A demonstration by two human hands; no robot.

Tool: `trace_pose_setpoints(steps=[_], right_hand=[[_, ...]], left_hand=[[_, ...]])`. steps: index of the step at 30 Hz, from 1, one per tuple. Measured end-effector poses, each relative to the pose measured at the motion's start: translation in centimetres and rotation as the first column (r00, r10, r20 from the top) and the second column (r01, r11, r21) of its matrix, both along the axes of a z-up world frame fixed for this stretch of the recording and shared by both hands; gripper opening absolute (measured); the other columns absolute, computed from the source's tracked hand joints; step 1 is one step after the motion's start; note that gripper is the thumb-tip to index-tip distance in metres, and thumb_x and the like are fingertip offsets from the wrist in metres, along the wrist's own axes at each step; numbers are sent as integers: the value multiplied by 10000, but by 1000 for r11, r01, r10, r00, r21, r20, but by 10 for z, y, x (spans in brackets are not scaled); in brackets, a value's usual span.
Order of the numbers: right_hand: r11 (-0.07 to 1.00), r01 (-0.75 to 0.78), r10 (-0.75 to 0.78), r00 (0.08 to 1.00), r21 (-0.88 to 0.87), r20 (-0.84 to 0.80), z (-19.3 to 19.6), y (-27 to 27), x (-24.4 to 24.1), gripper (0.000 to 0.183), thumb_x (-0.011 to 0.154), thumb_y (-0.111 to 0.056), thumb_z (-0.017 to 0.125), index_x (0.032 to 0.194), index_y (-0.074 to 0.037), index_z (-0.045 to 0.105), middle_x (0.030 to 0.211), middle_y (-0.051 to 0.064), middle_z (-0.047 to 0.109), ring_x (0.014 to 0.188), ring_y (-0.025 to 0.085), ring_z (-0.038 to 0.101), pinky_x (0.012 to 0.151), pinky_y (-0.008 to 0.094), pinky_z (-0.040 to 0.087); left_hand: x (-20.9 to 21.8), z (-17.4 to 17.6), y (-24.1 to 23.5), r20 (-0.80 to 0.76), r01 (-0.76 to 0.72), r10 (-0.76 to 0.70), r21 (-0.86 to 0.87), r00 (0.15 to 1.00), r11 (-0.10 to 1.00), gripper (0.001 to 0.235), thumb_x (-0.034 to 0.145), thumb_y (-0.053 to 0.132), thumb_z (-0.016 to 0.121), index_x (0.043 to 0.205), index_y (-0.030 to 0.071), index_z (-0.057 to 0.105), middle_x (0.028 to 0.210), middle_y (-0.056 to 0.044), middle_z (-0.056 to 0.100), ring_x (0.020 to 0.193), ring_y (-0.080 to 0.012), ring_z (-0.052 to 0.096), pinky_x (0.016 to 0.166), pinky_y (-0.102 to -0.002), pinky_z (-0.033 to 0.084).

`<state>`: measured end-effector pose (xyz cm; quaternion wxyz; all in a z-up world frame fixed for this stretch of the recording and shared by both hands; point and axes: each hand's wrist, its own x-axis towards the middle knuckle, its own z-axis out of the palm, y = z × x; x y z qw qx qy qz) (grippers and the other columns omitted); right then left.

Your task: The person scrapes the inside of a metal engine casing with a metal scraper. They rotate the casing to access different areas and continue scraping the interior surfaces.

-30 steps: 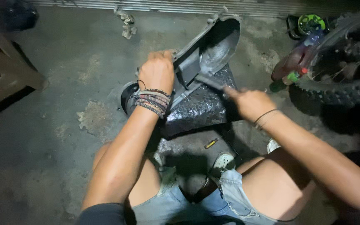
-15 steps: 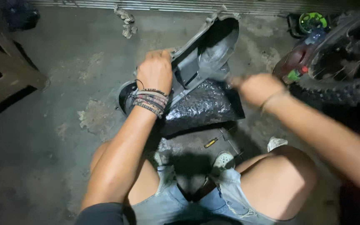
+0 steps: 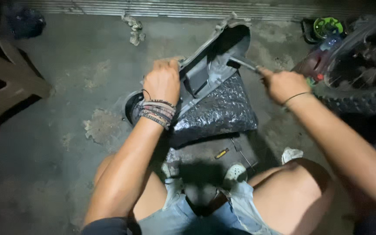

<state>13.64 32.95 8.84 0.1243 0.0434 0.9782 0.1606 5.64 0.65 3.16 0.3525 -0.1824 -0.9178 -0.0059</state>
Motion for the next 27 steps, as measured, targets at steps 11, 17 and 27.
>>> trace_pose_setpoints(steps=[11, 17, 27], right_hand=[[978, 143, -135, 989, -154, 64, -26, -30, 17, 370, 1057, -246, 408, 1264, -162, 703, 973, 254, 783, 985, 409, 767, 812, 508, 618], [944, 178, -169, 984, -277, 57, -13, -38, -2, 429, 1091, -316, 396, 1421, -159, 622, 1123, 292, 744, 1097, 450, 711, 885, 585, 572], [940, 208, -186, 977, -271, 103, -32, -18, 7, 414, 1077, -238, 420, 1314, -62, 711, 1145, 297, 751, 1127, 457, 709, 912, 563, 572]], left_hand=[[4, 1, 4, 61, 13, -15, 30, 998, 999, 146, 958, 206, 596, 822, 183, 644, 688, -9, 580, 675, -192, 663, 483, -316, 561], [1, -1, 3, -28, 12, -13, -19, 1000, 1000, 131, 949, 211, 609, 822, 185, 626, 669, -10, 568, 699, -197, 653, 497, -324, 554], [6, 3, 12, -47, -8, 8, 13, 999, 1000, 134, 924, 197, 614, 792, 194, 633, 666, -14, 597, 711, -195, 661, 516, -310, 547]])
